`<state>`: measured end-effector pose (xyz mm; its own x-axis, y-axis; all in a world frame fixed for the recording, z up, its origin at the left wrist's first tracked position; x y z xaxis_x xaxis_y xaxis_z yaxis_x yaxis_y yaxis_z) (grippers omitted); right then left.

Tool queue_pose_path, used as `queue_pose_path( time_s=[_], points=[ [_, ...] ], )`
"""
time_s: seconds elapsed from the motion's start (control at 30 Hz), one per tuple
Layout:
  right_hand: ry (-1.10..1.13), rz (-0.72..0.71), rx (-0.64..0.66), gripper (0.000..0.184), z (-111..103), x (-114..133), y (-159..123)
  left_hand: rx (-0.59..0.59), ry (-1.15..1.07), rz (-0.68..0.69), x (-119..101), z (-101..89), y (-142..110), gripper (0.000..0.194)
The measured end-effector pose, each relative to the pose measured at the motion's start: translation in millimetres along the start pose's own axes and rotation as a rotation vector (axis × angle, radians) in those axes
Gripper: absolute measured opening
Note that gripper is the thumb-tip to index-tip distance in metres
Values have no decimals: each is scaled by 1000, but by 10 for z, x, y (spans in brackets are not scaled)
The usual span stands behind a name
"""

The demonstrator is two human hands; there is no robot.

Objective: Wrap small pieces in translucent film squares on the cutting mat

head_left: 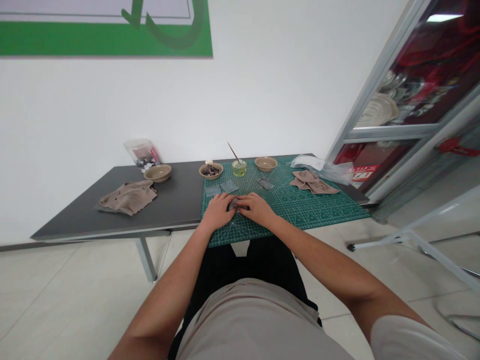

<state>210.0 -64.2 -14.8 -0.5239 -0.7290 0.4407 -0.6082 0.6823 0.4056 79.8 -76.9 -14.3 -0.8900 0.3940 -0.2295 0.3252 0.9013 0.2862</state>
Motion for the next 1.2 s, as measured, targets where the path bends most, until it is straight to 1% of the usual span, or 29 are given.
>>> queue_pose_path(
  time_s=[0.07, 0.13, 0.2, 0.27, 0.37, 0.43, 0.53, 0.57, 0.63, 0.73, 0.8, 0.87, 0.97, 1.0, 1.03, 1.1, 1.13, 1.2],
  points=[
    [-20, 80, -68, 31, -65, -51, -75, -18, -25, 18, -3, -1, 0, 42],
    [-61, 179, -130, 38, -110, -108, -143, -22, -52, 34, 3, 9, 6, 34],
    [-115, 245, -150, 45, -112, -140, -184, -27, -84, 34, 20, 14, 14, 25],
    [-155, 276, -137, 49, -84, -148, -188, -46, -118, 23, 41, 0, 17, 21],
    [-151, 342, -116, 48, -45, -164, -151, -90, -185, 21, 65, -48, 0, 18],
    [-100, 403, -122, 45, -41, -189, -120, -134, -249, -11, 106, -85, -22, 17],
    [106, 458, -164, 34, -51, -239, -78, -191, -392, -124, 216, -106, -54, 17],
    [204, 463, -183, 32, -56, -260, -66, -206, -452, -159, 248, -103, -61, 19],
    [385, 457, -226, 33, -81, -307, -43, -238, -559, -208, 291, -98, -69, 22],
    [507, 410, -311, 35, -192, -363, -15, -273, -647, -251, 309, -101, -74, 21],
    [497, 364, -364, 34, -302, -376, -1, -275, -650, -276, 303, -110, -77, 23],
    [436, 330, -378, 34, -391, -370, 10, -273, -605, -313, 300, -131, -80, 24],
    [321, 340, -293, 38, -403, -372, 20, -242, -531, -344, 283, -163, -54, 26],
    [292, 352, -264, 36, -385, -379, 19, -231, -521, -335, 269, -171, -33, 27],
    [270, 362, -243, 30, -365, -386, 14, -225, -517, -323, 254, -177, -9, 26],
    [230, 376, -249, 11, -343, -400, 0, -227, -534, -302, 229, -175, 45, 23],
    [212, 376, -269, 8, -343, -402, -7, -234, -553, -301, 221, -165, 71, 22],
    [199, 353, -304, 9, -345, -393, -13, -251, -613, -305, 213, -126, 116, 22]
  ],
)
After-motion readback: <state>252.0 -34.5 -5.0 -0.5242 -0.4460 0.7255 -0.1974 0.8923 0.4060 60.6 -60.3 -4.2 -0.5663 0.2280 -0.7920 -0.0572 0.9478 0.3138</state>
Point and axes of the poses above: each hand's wrist, its own y-axis towards the middle knuckle, its own z-axis out of the palm, x = y × z, the point moved 6 cm from there along y, towards the middle knuckle, and after that the axes turned 4 degrees about y, right-handed, at the moved point
